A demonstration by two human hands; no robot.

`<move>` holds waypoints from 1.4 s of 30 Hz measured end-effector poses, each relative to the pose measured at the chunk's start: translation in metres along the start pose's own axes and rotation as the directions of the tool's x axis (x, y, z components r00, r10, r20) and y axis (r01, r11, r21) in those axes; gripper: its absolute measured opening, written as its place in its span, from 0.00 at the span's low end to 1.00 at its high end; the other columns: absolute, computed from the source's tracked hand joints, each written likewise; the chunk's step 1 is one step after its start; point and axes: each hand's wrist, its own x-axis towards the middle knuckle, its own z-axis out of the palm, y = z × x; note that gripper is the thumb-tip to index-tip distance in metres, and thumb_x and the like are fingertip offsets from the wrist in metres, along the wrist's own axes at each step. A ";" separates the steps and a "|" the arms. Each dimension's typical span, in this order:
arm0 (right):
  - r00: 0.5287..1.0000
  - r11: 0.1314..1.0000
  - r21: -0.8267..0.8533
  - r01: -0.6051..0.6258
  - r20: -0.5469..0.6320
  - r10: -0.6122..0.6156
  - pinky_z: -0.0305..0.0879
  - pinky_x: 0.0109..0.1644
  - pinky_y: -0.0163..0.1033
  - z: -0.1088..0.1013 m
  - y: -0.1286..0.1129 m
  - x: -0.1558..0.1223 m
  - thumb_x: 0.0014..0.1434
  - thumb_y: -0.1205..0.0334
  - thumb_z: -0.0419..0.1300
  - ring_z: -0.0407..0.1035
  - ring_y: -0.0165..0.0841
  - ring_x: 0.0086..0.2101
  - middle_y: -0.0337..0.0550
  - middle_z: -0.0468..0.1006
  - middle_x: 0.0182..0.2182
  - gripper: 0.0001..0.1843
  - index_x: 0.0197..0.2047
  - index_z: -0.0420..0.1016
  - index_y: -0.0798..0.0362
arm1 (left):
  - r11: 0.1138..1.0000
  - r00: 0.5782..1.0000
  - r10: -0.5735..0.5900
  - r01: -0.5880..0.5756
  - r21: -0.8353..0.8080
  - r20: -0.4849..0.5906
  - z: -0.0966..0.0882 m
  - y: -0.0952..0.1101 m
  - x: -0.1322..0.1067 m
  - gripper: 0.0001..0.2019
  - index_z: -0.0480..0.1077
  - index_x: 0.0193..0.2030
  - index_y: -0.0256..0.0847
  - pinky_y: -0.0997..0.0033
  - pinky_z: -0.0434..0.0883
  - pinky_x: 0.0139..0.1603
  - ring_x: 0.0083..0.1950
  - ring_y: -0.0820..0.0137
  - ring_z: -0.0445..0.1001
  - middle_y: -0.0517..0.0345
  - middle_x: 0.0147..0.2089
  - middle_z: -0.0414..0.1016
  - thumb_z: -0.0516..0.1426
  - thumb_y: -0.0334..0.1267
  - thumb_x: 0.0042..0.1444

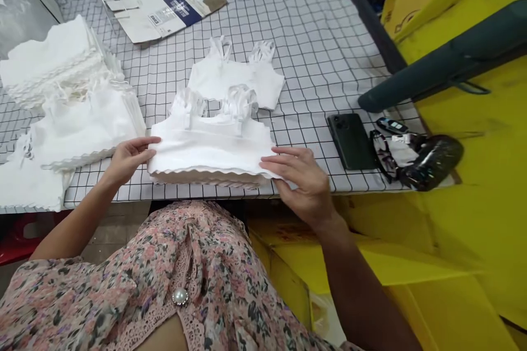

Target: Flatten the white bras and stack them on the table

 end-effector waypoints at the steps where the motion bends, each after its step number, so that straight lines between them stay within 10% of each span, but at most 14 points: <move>1: 0.999 0.999 -0.050 0.000 0.036 0.001 0.78 0.58 0.63 0.005 0.004 -0.008 0.68 0.69 0.59 0.83 0.51 0.54 0.42 0.90 0.45 0.17 0.47 0.88 0.41 | 1.000 1.000 0.003 -0.003 0.006 -0.012 0.001 -0.005 -0.002 0.19 0.88 0.49 0.37 0.74 0.75 0.31 0.31 0.74 0.73 0.57 0.30 0.79 0.73 0.40 0.49; 10: 0.994 0.985 -0.171 0.023 0.111 -0.004 0.72 0.59 0.61 0.016 0.023 -0.031 0.63 0.76 0.57 0.77 0.51 0.57 0.49 0.85 0.53 0.25 0.55 0.86 0.42 | 0.978 0.986 0.133 -0.114 0.174 -0.101 -0.001 -0.014 -0.009 0.21 0.85 0.51 0.38 0.74 0.74 0.31 0.32 0.75 0.73 0.53 0.40 0.82 0.72 0.45 0.52; 17: 0.920 0.921 -0.137 -0.365 -0.200 0.336 0.76 0.54 0.55 0.035 0.036 -0.016 0.69 0.55 0.64 0.77 0.49 0.46 0.50 0.83 0.42 0.10 0.51 0.82 0.47 | 0.859 0.903 0.374 -0.252 0.445 -0.212 0.001 -0.036 0.005 0.32 0.77 0.62 0.44 0.71 0.75 0.38 0.33 0.76 0.71 0.57 0.48 0.76 0.73 0.48 0.51; 30: 0.821 0.866 0.084 -0.492 -0.287 0.494 0.72 0.51 0.51 0.071 0.046 0.013 0.60 0.44 0.64 0.71 0.42 0.38 0.44 0.74 0.31 0.15 0.34 0.72 0.47 | 0.961 0.912 0.231 -0.158 0.228 -0.339 0.014 -0.040 0.017 0.16 0.78 0.34 0.41 0.70 0.71 0.38 0.32 0.73 0.68 0.62 0.31 0.74 0.74 0.48 0.48; 37: 0.727 0.769 0.150 -0.621 -0.256 0.637 0.73 0.48 0.53 0.078 0.058 0.016 0.48 0.40 0.65 0.72 0.44 0.36 0.46 0.78 0.31 0.19 0.31 0.73 0.47 | 0.992 0.938 0.121 -0.101 0.079 -0.326 0.017 -0.049 0.016 0.20 0.77 0.33 0.40 0.69 0.69 0.37 0.32 0.73 0.68 0.61 0.31 0.74 0.75 0.53 0.47; 42: 0.761 0.802 0.077 -0.593 -0.273 0.589 0.74 0.46 0.60 0.076 0.060 0.009 0.49 0.33 0.66 0.75 0.53 0.38 0.51 0.80 0.34 0.25 0.35 0.76 0.47 | 0.993 0.941 0.117 -0.108 0.046 -0.316 0.022 -0.052 0.004 0.24 0.78 0.37 0.40 0.67 0.70 0.39 0.35 0.71 0.70 0.58 0.34 0.76 0.75 0.58 0.49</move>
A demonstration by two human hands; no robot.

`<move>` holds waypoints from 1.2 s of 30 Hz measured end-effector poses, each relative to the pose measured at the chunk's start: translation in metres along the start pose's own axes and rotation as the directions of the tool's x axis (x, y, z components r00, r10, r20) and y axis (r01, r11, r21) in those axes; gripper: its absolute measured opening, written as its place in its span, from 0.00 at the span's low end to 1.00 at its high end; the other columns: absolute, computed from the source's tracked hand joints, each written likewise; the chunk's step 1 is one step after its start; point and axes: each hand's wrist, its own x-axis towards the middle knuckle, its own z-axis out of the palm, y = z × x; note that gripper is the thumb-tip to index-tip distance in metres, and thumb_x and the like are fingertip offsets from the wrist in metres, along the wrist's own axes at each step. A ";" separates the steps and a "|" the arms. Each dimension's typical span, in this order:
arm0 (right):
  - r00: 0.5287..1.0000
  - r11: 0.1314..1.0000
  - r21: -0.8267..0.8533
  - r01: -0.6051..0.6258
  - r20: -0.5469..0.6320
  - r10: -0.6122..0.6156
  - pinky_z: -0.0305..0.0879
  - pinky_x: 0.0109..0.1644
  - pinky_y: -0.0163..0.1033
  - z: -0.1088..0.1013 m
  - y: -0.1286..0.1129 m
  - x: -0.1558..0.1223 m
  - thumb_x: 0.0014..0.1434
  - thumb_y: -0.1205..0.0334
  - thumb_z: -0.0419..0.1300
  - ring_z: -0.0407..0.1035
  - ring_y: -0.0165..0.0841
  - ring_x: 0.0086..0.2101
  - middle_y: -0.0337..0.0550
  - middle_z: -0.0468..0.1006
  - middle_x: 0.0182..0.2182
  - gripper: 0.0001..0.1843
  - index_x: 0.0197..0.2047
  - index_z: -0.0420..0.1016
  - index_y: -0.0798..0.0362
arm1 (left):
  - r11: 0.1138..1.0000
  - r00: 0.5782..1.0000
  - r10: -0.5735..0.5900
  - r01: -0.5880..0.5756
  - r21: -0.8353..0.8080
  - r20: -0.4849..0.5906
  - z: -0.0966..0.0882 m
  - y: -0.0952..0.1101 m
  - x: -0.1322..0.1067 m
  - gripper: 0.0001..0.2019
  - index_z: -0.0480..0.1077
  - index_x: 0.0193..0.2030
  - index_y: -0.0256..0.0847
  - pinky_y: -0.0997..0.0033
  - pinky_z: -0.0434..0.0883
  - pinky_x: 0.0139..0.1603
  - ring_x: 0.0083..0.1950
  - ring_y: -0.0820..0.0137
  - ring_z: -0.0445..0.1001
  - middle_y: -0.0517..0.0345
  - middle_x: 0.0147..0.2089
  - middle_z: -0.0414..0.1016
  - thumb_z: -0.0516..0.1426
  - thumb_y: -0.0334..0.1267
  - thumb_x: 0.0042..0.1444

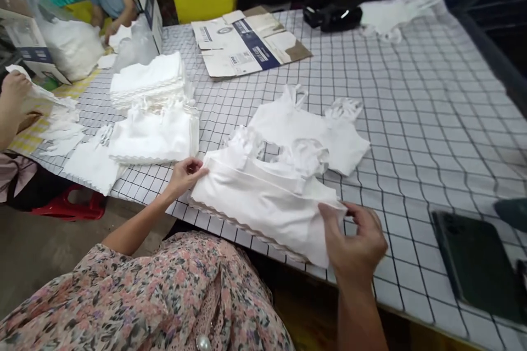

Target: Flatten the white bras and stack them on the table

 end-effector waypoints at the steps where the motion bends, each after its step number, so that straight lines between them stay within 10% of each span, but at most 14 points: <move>1: 0.999 0.999 -0.021 0.044 -0.010 -0.044 0.75 0.48 0.62 -0.001 0.000 -0.002 0.51 0.32 0.66 0.77 0.56 0.41 0.54 0.82 0.36 0.26 0.38 0.78 0.47 | 1.000 1.000 -0.003 0.003 -0.015 -0.015 0.000 -0.001 -0.005 0.24 0.78 0.38 0.40 0.67 0.71 0.41 0.36 0.70 0.71 0.58 0.35 0.76 0.75 0.58 0.49; 9: 0.947 0.942 -0.107 0.318 -0.011 -0.321 0.71 0.62 0.78 -0.001 0.017 -0.010 0.63 0.28 0.60 0.75 0.69 0.61 0.63 0.82 0.58 0.40 0.73 0.76 0.35 | 0.979 0.985 -0.123 0.100 -0.177 -0.123 -0.012 -0.027 -0.041 0.28 0.79 0.48 0.38 0.62 0.78 0.54 0.48 0.65 0.80 0.48 0.47 0.82 0.72 0.62 0.56; 13: 0.958 0.970 -0.091 0.225 0.204 -0.203 0.62 0.67 0.85 0.007 0.036 -0.010 0.62 0.27 0.52 0.64 0.66 0.72 0.48 0.72 0.73 0.44 0.80 0.51 0.08 | 0.975 0.981 0.174 -0.160 0.157 -0.079 -0.005 -0.031 -0.045 0.33 0.74 0.68 0.43 0.43 0.76 0.72 0.71 0.49 0.77 0.37 0.69 0.77 0.65 0.63 0.66; 16: 0.951 0.978 -0.121 0.173 0.280 -0.133 0.61 0.63 0.89 0.009 0.045 -0.010 0.62 0.27 0.50 0.62 0.67 0.72 0.43 0.66 0.77 0.44 0.80 0.43 0.04 | 0.704 0.847 0.497 -0.522 0.482 0.191 0.015 -0.026 -0.044 0.42 0.55 0.84 0.48 0.34 0.60 0.85 0.87 0.47 0.56 0.37 0.82 0.63 0.60 0.62 0.71; 19: 0.918 0.932 -0.148 0.332 0.279 -0.283 0.58 0.63 0.93 0.004 0.043 -0.014 0.65 0.31 0.51 0.56 0.69 0.75 0.40 0.53 0.82 0.47 0.83 0.36 0.13 | 0.412 0.711 0.537 -0.691 0.595 0.453 0.038 -0.020 -0.038 0.46 0.40 0.88 0.42 0.38 0.48 0.90 0.90 0.52 0.41 0.37 0.86 0.53 0.54 0.62 0.75; 22: 0.812 0.851 -0.165 0.499 0.431 -0.393 0.55 0.62 0.97 0.002 0.036 -0.020 0.72 0.36 0.48 0.51 0.73 0.76 0.46 0.49 0.83 0.47 0.86 0.31 0.27 | 0.303 0.724 0.439 -0.676 0.671 0.531 0.053 -0.020 -0.028 0.49 0.37 0.88 0.35 0.45 0.44 0.90 0.90 0.54 0.36 0.37 0.88 0.45 0.50 0.65 0.75; 29: 0.794 0.851 -0.222 0.475 0.525 -0.306 0.54 0.66 0.93 0.004 0.011 -0.024 0.77 0.40 0.48 0.51 0.70 0.78 0.62 0.60 0.80 0.42 0.88 0.47 0.44 | 0.372 0.764 0.369 -0.643 0.669 0.530 0.051 -0.018 -0.009 0.48 0.44 0.87 0.33 0.46 0.43 0.90 0.90 0.53 0.41 0.36 0.88 0.44 0.52 0.65 0.74; 36: 0.901 0.896 -0.178 0.406 0.244 -0.359 0.58 0.75 0.76 -0.027 -0.004 -0.025 0.78 0.44 0.51 0.53 0.60 0.79 0.60 0.65 0.77 0.33 0.80 0.65 0.45 | 0.591 0.783 0.530 -0.617 0.520 0.327 0.000 -0.007 -0.006 0.31 0.64 0.79 0.49 0.30 0.47 0.88 0.86 0.51 0.57 0.44 0.82 0.66 0.60 0.52 0.74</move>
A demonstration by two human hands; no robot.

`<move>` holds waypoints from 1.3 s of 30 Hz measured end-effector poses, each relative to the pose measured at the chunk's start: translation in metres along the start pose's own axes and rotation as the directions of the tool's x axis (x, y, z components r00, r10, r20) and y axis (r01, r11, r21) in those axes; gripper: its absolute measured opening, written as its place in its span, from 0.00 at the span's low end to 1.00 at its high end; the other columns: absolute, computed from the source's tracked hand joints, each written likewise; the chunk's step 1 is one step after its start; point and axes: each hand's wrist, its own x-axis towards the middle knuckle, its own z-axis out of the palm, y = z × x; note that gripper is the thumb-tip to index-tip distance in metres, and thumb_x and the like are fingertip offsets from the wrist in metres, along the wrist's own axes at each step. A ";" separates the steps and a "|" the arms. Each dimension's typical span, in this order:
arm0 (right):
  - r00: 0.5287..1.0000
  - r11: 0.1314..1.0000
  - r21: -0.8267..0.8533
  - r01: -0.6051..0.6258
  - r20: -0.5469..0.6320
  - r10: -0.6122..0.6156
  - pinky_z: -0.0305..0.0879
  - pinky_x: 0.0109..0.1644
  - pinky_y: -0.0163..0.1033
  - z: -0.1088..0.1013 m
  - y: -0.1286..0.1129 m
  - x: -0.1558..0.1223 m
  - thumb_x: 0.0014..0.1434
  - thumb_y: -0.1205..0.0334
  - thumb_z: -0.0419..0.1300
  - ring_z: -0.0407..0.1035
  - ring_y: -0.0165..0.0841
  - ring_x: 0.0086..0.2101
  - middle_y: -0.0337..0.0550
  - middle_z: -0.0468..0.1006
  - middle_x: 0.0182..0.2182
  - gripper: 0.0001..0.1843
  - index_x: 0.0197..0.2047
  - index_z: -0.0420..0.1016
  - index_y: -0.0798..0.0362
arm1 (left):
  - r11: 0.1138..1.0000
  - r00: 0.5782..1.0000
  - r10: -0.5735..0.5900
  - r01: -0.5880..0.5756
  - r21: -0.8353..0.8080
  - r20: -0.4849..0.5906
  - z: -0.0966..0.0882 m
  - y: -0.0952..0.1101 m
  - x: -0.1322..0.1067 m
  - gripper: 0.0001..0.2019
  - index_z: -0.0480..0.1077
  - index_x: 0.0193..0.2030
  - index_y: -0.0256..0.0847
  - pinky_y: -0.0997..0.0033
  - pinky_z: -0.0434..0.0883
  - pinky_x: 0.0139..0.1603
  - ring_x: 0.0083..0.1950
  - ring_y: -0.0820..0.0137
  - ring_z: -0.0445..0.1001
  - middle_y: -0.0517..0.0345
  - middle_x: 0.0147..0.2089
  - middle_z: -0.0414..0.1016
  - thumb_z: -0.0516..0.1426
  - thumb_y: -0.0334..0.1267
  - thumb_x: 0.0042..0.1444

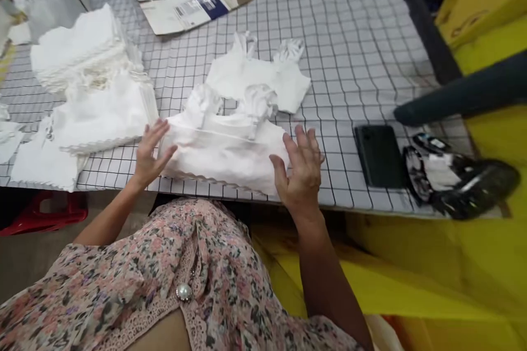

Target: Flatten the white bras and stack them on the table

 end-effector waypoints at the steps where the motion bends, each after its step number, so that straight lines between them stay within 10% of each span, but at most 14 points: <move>1: 1.000 1.000 -0.007 0.022 0.000 -0.022 0.57 0.76 0.75 -0.004 -0.002 -0.004 0.78 0.44 0.53 0.53 0.59 0.79 0.60 0.66 0.77 0.33 0.80 0.65 0.45 | 0.999 0.999 0.032 -0.032 0.000 -0.007 -0.005 -0.001 -0.007 0.34 0.64 0.79 0.49 0.29 0.45 0.87 0.87 0.48 0.55 0.44 0.82 0.65 0.64 0.54 0.71; 8: 0.905 0.967 -0.044 0.251 0.366 -0.218 0.36 0.74 0.88 0.000 -0.031 -0.019 0.73 0.45 0.62 0.47 0.66 0.80 0.57 0.60 0.80 0.36 0.80 0.64 0.43 | 0.977 0.938 0.188 -0.209 0.043 0.291 0.001 0.005 -0.026 0.33 0.68 0.76 0.52 0.26 0.41 0.87 0.88 0.43 0.50 0.45 0.82 0.65 0.66 0.55 0.68; 17: 0.873 0.959 -0.014 0.283 0.417 -0.251 0.26 0.76 0.86 -0.002 -0.022 0.014 0.77 0.56 0.56 0.50 0.59 0.79 0.53 0.56 0.82 0.31 0.80 0.63 0.44 | 0.984 0.931 0.176 -0.176 -0.030 0.321 0.004 0.001 0.009 0.34 0.72 0.73 0.49 0.30 0.44 0.87 0.87 0.45 0.54 0.45 0.82 0.65 0.64 0.63 0.67; 26: 0.871 0.954 -0.045 0.297 0.422 -0.251 0.38 0.73 0.89 0.003 -0.028 0.010 0.74 0.29 0.53 0.45 0.62 0.80 0.60 0.46 0.84 0.46 0.84 0.55 0.44 | 0.982 0.952 0.176 -0.186 0.016 0.249 0.017 0.015 0.009 0.42 0.71 0.76 0.50 0.32 0.44 0.87 0.88 0.40 0.48 0.43 0.86 0.57 0.66 0.69 0.61; 33: 0.999 0.983 0.177 0.043 0.017 -0.047 0.69 0.69 0.63 -0.003 0.014 0.055 0.75 0.46 0.56 0.75 0.51 0.65 0.57 0.82 0.64 0.24 0.64 0.82 0.49 | 0.991 0.998 0.039 -0.033 -0.131 0.042 -0.018 0.009 0.050 0.27 0.79 0.65 0.45 0.36 0.61 0.83 0.78 0.54 0.72 0.46 0.73 0.78 0.59 0.62 0.72; 39: 0.931 0.932 0.064 -0.357 -0.057 0.361 0.68 0.65 0.67 0.025 0.072 0.132 0.65 0.55 0.61 0.76 0.54 0.50 0.58 0.86 0.43 0.11 0.38 0.81 0.51 | 0.928 0.985 -0.139 0.094 -0.359 -0.100 -0.023 0.016 0.087 0.19 0.83 0.56 0.44 0.50 0.76 0.72 0.64 0.58 0.84 0.46 0.59 0.87 0.64 0.54 0.69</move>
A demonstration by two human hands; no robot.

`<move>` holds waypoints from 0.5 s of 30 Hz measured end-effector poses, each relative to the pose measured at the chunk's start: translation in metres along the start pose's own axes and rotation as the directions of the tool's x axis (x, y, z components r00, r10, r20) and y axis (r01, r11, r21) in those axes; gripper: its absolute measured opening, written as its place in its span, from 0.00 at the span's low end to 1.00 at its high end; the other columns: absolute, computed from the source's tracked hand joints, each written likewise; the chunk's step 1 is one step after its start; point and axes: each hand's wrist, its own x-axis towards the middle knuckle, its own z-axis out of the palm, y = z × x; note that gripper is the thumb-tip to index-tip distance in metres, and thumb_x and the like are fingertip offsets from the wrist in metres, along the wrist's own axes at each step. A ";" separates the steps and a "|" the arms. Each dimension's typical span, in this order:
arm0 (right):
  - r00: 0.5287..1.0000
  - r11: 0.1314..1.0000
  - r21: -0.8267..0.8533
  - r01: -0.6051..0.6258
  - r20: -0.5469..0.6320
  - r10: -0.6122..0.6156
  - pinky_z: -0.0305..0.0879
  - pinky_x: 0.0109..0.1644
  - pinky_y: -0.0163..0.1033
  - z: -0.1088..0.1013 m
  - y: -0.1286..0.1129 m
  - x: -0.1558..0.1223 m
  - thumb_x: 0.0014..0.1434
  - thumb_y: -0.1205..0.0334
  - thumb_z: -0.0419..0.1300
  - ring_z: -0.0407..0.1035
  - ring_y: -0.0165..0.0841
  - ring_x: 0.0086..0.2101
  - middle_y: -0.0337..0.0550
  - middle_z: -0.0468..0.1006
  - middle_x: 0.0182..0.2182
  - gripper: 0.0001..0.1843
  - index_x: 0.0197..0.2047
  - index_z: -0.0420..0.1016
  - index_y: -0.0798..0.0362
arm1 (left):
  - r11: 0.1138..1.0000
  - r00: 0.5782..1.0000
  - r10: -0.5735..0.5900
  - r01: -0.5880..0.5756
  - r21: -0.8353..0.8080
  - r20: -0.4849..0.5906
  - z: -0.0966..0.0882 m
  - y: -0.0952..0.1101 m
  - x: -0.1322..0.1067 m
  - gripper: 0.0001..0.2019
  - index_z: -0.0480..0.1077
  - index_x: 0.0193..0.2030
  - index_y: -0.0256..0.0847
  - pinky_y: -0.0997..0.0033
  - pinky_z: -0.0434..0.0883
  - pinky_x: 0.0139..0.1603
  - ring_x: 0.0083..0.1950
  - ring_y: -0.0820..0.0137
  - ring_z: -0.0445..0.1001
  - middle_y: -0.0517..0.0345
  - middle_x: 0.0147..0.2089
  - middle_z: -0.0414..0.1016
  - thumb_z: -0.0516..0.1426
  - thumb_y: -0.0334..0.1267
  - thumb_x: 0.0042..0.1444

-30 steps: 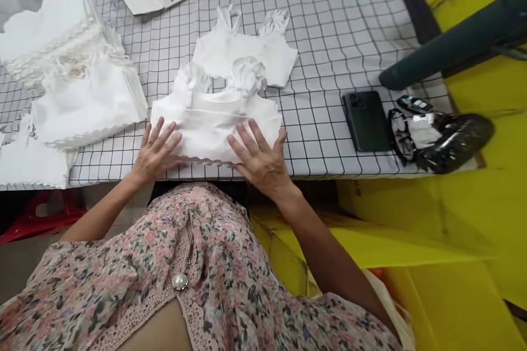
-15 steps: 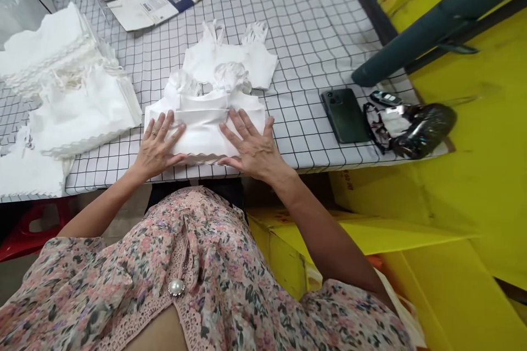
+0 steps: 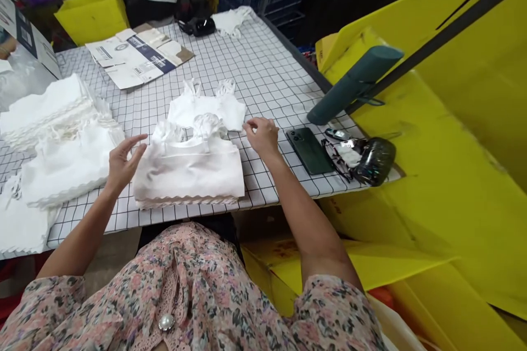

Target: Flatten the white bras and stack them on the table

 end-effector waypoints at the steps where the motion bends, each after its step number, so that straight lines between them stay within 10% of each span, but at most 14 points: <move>1: 0.999 0.998 -0.035 -0.049 0.019 0.050 0.66 0.66 0.70 0.007 0.001 0.012 0.65 0.54 0.62 0.74 0.56 0.53 0.58 0.86 0.43 0.10 0.38 0.80 0.51 | 0.999 1.000 -0.015 0.015 -0.028 0.008 0.004 0.000 0.002 0.18 0.84 0.55 0.44 0.50 0.76 0.72 0.63 0.57 0.84 0.46 0.59 0.87 0.65 0.53 0.69; 8: 0.965 0.949 -0.242 -0.200 0.119 0.234 0.49 0.69 0.80 0.051 -0.003 0.075 0.65 0.50 0.66 0.60 0.61 0.65 0.66 0.77 0.60 0.19 0.51 0.75 0.55 | 0.968 0.986 -0.168 0.169 -0.186 0.021 0.027 -0.013 0.079 0.16 0.85 0.49 0.38 0.54 0.80 0.66 0.56 0.57 0.86 0.45 0.52 0.89 0.69 0.46 0.59; 15: 0.974 0.970 -0.129 -0.205 0.069 0.215 0.41 0.72 0.81 0.066 0.010 0.090 0.63 0.63 0.59 0.63 0.53 0.56 0.51 0.79 0.42 0.08 0.35 0.62 0.48 | 0.856 0.839 -0.513 0.485 0.177 0.182 0.066 -0.056 0.184 0.08 0.81 0.37 0.38 0.62 0.79 0.52 0.47 0.61 0.83 0.51 0.42 0.86 0.71 0.32 0.49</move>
